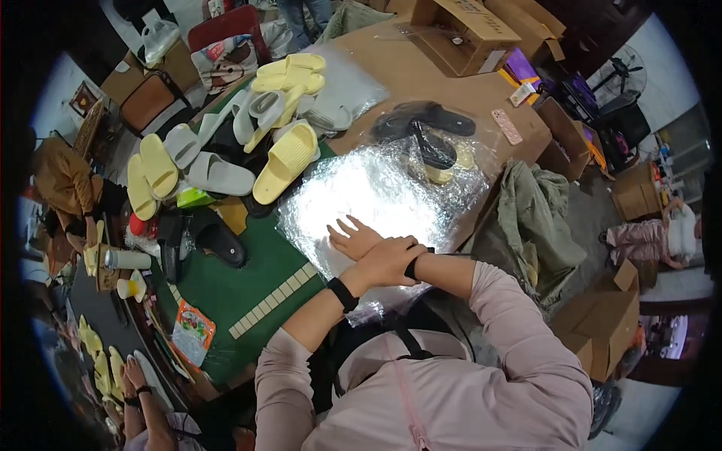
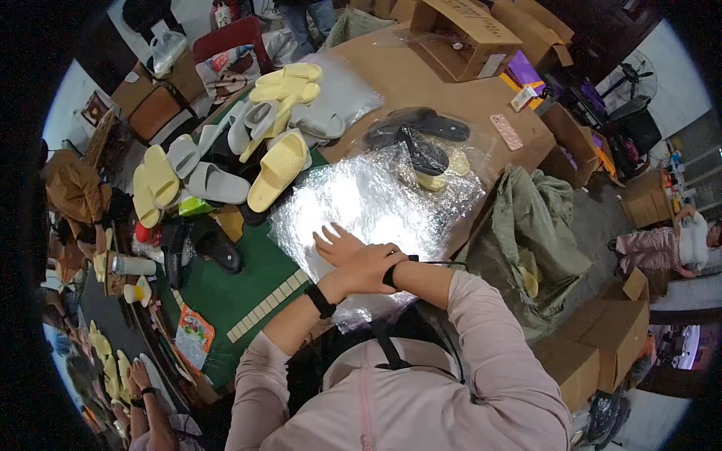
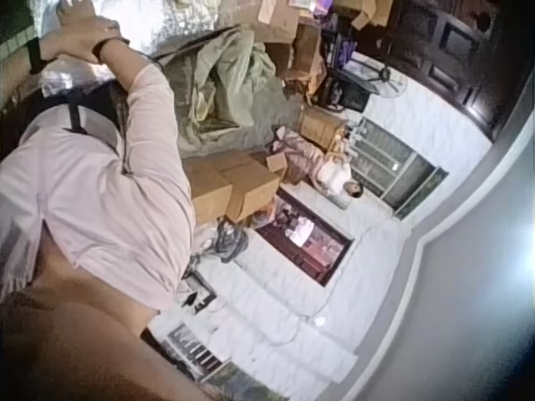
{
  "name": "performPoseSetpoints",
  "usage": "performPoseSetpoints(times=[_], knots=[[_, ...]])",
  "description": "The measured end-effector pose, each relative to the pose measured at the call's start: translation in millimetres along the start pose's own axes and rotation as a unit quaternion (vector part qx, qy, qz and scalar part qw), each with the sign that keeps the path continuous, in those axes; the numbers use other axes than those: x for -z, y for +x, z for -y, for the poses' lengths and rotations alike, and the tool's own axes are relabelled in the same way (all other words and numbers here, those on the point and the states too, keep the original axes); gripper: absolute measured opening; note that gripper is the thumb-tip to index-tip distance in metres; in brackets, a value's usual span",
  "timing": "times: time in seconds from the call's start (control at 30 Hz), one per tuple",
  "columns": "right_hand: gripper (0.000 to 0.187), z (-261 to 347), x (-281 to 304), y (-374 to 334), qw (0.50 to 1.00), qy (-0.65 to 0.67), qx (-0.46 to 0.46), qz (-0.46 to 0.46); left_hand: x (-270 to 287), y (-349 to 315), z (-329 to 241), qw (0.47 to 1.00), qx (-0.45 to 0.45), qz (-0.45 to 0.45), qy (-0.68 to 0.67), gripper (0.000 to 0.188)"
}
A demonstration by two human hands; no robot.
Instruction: Packing various slippers and shoes into plastic bags and placing them into a large sack.
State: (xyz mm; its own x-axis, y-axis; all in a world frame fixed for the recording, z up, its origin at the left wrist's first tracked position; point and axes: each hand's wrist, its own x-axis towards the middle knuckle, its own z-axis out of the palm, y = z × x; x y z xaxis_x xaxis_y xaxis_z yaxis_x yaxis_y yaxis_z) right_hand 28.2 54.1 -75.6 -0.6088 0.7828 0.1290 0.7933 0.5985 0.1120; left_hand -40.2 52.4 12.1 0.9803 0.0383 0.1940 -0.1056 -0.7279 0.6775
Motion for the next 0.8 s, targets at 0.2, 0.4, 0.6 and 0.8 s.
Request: performPoseSetpoints(times=[0.2, 0.4, 0.6, 0.8], knots=[[0.028, 32, 9, 11, 0.876, 0.324, -0.347, -0.084, -10, -15, -18, 0.998, -0.014, -0.027, 0.063, 0.061], [0.024, 54, 0, 5, 0.771, 0.478, -0.409, -0.096, -5, -15, -42, 0.991, -0.017, 0.073, 0.107, 0.067], [0.056, 39, -33, -63, 0.806, 0.139, -0.562, 0.121, -46, -17, -54, 0.986, 0.000, -0.028, 0.167, 0.089], [0.066, 28, -30, -82, 0.882, 0.203, -0.393, 0.164, -112, -88, 32, 0.861, 0.484, -0.092, 0.126, 0.065]])
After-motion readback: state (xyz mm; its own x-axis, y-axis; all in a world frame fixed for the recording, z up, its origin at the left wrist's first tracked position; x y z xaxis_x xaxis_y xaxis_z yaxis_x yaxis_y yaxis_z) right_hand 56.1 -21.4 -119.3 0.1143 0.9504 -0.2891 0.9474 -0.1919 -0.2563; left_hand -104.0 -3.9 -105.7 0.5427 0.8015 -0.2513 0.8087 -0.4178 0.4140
